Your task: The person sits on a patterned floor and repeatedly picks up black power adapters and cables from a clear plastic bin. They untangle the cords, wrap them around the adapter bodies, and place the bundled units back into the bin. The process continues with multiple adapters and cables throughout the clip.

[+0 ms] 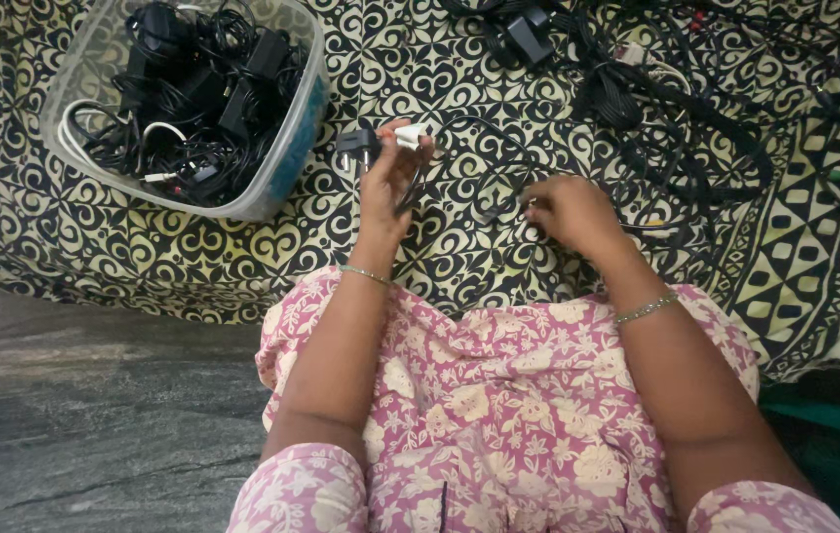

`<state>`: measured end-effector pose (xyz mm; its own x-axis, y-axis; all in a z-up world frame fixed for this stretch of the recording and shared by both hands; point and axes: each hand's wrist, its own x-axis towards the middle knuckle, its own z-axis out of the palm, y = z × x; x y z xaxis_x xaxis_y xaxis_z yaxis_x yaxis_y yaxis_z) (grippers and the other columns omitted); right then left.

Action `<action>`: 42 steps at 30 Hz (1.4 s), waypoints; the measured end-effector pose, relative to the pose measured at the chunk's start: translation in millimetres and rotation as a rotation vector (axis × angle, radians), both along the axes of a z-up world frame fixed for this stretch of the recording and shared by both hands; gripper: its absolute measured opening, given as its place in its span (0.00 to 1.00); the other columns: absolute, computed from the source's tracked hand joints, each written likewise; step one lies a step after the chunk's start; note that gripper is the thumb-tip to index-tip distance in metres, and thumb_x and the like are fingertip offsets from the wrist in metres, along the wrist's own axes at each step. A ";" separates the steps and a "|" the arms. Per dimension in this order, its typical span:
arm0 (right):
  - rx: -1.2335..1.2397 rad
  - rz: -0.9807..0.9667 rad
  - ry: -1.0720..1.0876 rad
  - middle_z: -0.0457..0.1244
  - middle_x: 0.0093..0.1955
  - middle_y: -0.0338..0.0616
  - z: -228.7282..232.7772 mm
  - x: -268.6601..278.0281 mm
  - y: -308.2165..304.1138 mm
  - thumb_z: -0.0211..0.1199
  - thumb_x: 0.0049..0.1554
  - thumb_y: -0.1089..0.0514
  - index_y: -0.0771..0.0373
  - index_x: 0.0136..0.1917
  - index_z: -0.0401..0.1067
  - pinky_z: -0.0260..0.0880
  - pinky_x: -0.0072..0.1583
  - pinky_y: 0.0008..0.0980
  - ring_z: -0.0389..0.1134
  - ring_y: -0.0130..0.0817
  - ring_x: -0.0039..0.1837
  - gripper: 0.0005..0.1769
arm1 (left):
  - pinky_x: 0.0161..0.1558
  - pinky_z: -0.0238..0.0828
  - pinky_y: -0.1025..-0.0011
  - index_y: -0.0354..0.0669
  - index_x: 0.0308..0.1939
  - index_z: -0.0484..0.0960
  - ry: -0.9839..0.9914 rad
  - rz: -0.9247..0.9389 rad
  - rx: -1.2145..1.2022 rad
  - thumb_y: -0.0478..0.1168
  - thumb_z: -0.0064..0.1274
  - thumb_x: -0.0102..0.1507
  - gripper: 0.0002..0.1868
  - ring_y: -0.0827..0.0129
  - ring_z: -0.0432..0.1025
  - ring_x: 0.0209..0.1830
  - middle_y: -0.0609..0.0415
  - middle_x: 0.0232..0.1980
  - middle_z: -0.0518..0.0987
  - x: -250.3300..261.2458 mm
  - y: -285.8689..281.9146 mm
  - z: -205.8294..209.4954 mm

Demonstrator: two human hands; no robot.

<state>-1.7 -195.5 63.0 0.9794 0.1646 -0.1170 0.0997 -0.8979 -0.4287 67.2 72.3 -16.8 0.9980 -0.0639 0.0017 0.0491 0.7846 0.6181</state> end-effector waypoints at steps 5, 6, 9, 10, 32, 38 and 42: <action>0.009 -0.020 -0.213 0.68 0.53 0.50 -1.5 4.4 -26.1 0.71 0.53 0.55 0.57 0.62 0.76 0.70 0.56 0.44 0.69 0.49 0.54 0.23 | 0.58 0.77 0.60 0.42 0.56 0.81 -0.089 0.217 0.809 0.39 0.58 0.66 0.14 0.58 0.79 0.51 0.49 0.50 0.83 -1.1 -5.3 1.5; -0.056 -0.038 -0.196 0.68 0.53 0.50 -7.1 6.0 -28.4 0.73 0.51 0.55 0.58 0.60 0.77 0.70 0.55 0.44 0.69 0.49 0.53 0.22 | 0.59 0.76 0.60 0.46 0.58 0.82 -0.135 0.260 1.170 0.36 0.57 0.65 0.16 0.57 0.79 0.52 0.50 0.50 0.83 -9.5 -6.5 3.9; -0.143 -0.078 -0.120 0.69 0.51 0.48 -21.3 10.8 -34.7 0.73 0.51 0.55 0.58 0.51 0.78 0.70 0.56 0.45 0.70 0.49 0.54 0.14 | 0.66 0.65 0.55 0.49 0.61 0.78 -0.430 0.207 1.829 0.30 0.57 0.58 0.26 0.54 0.75 0.57 0.51 0.52 0.82 -22.8 -19.2 14.5; -0.155 -0.089 -0.091 0.69 0.50 0.47 -23.6 12.6 -36.1 0.72 0.52 0.56 0.58 0.48 0.79 0.71 0.56 0.45 0.70 0.48 0.54 0.10 | 0.69 0.60 0.53 0.48 0.62 0.76 -0.562 0.154 1.970 0.29 0.57 0.55 0.30 0.54 0.74 0.58 0.51 0.53 0.81 -24.6 -24.3 17.1; 0.053 0.171 -0.704 0.68 0.51 0.45 22.7 -1.1 10.5 0.70 0.55 0.63 0.57 0.52 0.73 0.69 0.59 0.43 0.68 0.45 0.56 0.11 | 0.44 0.64 0.62 0.45 0.32 0.70 -0.660 0.389 1.161 0.45 0.38 0.77 0.19 0.63 0.66 0.34 0.56 0.29 0.70 -66.2 -44.9 61.7; -0.101 -0.048 -0.925 0.66 0.58 0.52 26.2 14.4 -38.2 0.75 0.40 0.56 0.56 0.53 0.77 0.66 0.57 0.47 0.66 0.50 0.60 0.25 | 0.21 0.52 0.84 0.42 0.49 0.79 -0.418 0.782 0.411 0.47 0.38 0.79 0.17 0.84 0.59 0.19 0.55 0.27 0.75 -97.7 18.5 138.4; 0.143 -0.269 -0.737 0.68 0.59 0.46 -8.4 25.8 -111.4 0.65 0.63 0.67 0.55 0.60 0.78 0.69 0.60 0.41 0.70 0.47 0.59 0.13 | 0.26 0.69 0.76 0.35 0.41 0.82 -0.646 1.011 -0.054 0.45 0.36 0.79 0.23 0.73 0.64 0.16 0.41 0.30 0.78 -129.8 90.4 191.2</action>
